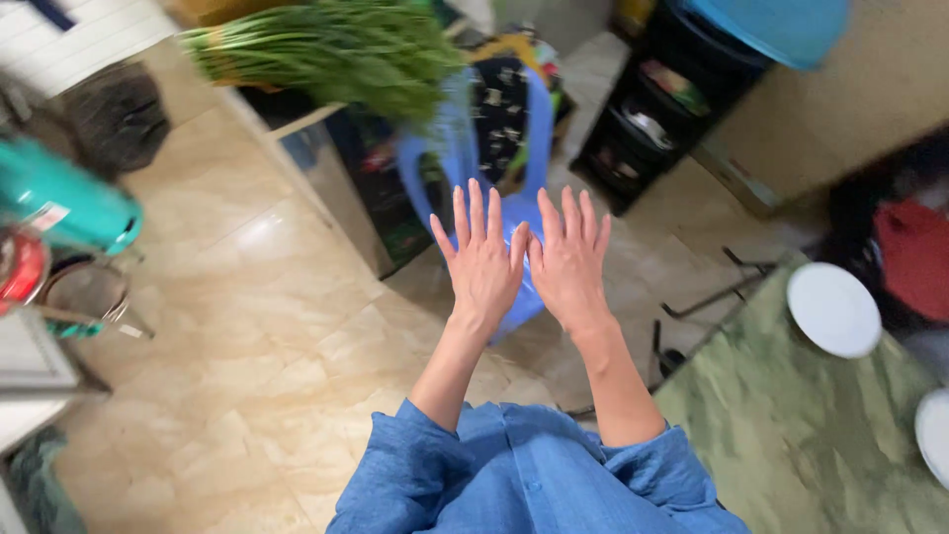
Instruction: Setting a table by retrieving plates and spoons from a kitchen rack and placing them on a dining table
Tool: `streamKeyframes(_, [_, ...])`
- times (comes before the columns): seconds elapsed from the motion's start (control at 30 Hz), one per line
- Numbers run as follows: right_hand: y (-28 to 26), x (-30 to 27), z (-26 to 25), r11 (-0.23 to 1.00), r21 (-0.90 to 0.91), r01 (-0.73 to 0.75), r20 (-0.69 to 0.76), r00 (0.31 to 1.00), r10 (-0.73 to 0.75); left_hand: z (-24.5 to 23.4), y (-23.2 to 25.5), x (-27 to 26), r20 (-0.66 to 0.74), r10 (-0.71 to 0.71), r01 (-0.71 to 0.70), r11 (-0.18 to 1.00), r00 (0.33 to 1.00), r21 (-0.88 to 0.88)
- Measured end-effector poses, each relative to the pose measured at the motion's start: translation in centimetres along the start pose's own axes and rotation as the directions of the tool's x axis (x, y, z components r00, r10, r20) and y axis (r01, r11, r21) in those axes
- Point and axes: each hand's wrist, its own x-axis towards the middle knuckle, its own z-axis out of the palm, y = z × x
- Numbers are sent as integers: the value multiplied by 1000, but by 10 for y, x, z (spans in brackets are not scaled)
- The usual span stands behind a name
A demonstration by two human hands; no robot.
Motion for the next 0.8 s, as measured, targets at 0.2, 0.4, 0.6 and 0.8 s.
streamKeyframes(0.2, [-94,24,45,988,34,153,31,987,-155,-45,-97,-2,-104,-124,134,986,987,98])
streamKeyframes(0.4, [-195,34,89,937,78,340,23,939,-342,-101,-186,-19,-153,-304,326,933,940,149])
streamKeyframes(0.6, [-278,37,117,846,165,506,24,856,-516,-151,-243,-45,-241,-458,503,846,855,176])
streamKeyframes(0.8, [-350,40,139,750,256,610,54,766,-641,-183,-293,-60,-286,-594,653,730,752,203])
